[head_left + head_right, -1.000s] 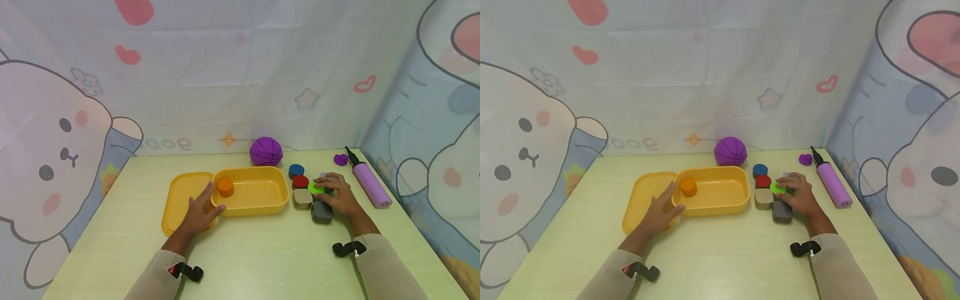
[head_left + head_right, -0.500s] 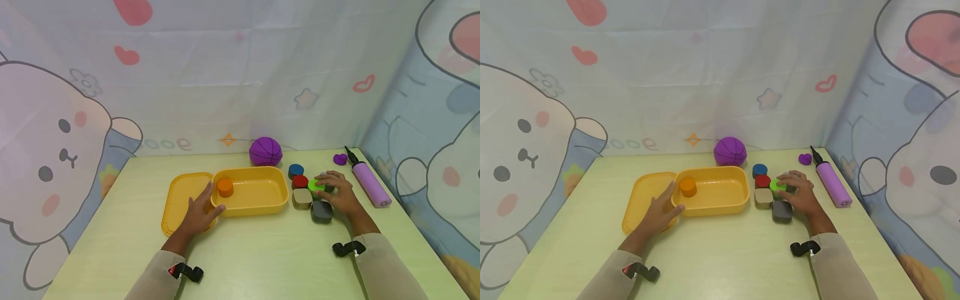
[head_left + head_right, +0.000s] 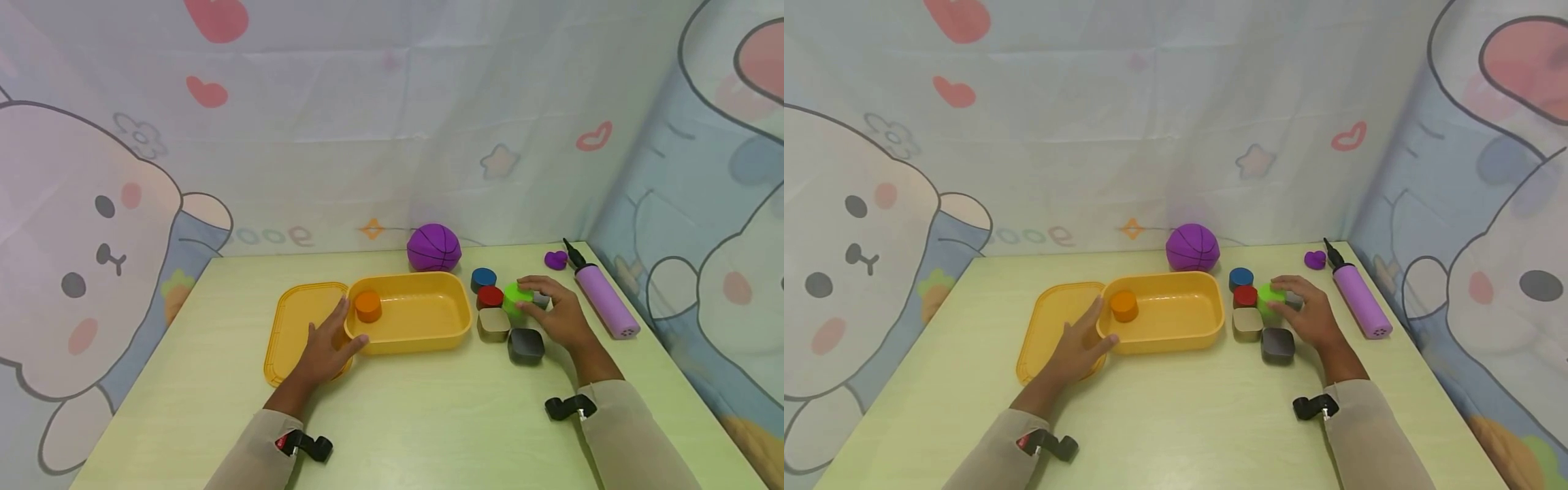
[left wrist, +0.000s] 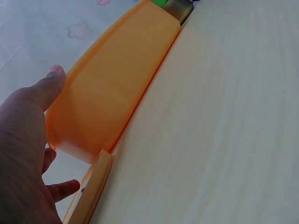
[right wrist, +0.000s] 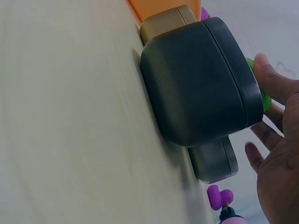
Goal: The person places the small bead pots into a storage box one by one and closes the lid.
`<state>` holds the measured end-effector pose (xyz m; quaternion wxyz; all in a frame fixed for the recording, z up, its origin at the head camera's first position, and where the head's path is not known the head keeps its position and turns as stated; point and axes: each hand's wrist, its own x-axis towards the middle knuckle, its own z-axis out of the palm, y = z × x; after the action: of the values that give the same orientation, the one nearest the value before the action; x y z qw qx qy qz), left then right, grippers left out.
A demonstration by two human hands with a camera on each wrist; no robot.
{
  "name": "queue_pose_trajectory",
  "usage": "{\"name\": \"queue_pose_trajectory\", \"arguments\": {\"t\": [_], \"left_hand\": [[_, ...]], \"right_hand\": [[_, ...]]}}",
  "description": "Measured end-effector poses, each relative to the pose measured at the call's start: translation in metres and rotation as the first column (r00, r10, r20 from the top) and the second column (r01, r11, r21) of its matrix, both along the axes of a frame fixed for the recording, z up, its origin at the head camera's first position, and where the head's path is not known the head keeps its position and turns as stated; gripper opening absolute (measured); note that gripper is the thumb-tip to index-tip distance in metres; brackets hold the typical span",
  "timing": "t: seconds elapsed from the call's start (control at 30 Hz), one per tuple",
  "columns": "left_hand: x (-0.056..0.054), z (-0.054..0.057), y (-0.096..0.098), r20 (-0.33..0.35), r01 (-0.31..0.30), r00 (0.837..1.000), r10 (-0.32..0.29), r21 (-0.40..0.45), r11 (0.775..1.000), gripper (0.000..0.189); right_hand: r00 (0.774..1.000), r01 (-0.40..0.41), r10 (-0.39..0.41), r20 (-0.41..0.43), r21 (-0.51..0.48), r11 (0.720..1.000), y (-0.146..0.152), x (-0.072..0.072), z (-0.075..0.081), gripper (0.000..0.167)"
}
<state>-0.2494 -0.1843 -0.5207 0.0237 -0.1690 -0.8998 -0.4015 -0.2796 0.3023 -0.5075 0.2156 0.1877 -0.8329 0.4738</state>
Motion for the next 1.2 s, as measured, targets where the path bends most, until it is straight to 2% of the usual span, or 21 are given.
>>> {"name": "queue_pose_trajectory", "arguments": {"t": [0.27, 0.4, 0.6, 0.67, 0.8, 0.93, 1.07, 1.2], "left_hand": [[0.002, 0.002, 0.001, 0.015, 0.003, 1.000, -0.003, 0.004, 1.000, 0.090], [0.001, 0.002, 0.001, 0.020, 0.004, 1.000, -0.005, 0.003, 1.000, 0.091], [-0.002, 0.000, 0.001, 0.013, -0.002, 1.000, 0.002, -0.005, 1.000, 0.091], [-0.001, 0.000, 0.000, 0.015, -0.005, 1.000, 0.005, -0.008, 1.000, 0.091], [0.000, 0.001, -0.001, 0.014, -0.005, 1.000, 0.005, -0.014, 1.000, 0.091], [0.001, 0.000, -0.001, 0.019, -0.005, 1.000, 0.005, -0.019, 1.000, 0.091], [0.001, 0.001, -0.001, 0.021, 0.001, 1.000, -0.001, -0.013, 1.000, 0.091], [0.002, 0.002, 0.000, 0.006, 0.001, 1.000, -0.001, 0.001, 1.000, 0.091]], "right_hand": [[1.000, 0.030, -0.030, 0.002, -0.099, 0.995, -0.009, 0.002, 0.011, 0.038], [0.999, 0.047, -0.047, 0.000, -0.101, 0.994, -0.015, 0.002, 0.016, 0.040], [0.984, 0.131, -0.126, 0.126, -0.035, 0.991, -0.033, 0.003, 0.026, 0.051], [0.981, 0.137, -0.132, 0.142, -0.029, 0.990, -0.041, 0.003, 0.029, 0.050], [0.985, 0.122, -0.113, 0.130, -0.065, 0.990, -0.056, 0.004, 0.033, 0.045], [0.994, 0.073, -0.063, 0.087, -0.108, 0.992, -0.068, 0.006, 0.035, 0.042], [0.998, 0.006, 0.004, 0.069, -0.147, 0.989, -0.079, 0.006, 0.035, 0.044], [0.995, -0.039, 0.051, 0.085, -0.135, 0.990, -0.092, 0.006, 0.035, 0.051]]}}
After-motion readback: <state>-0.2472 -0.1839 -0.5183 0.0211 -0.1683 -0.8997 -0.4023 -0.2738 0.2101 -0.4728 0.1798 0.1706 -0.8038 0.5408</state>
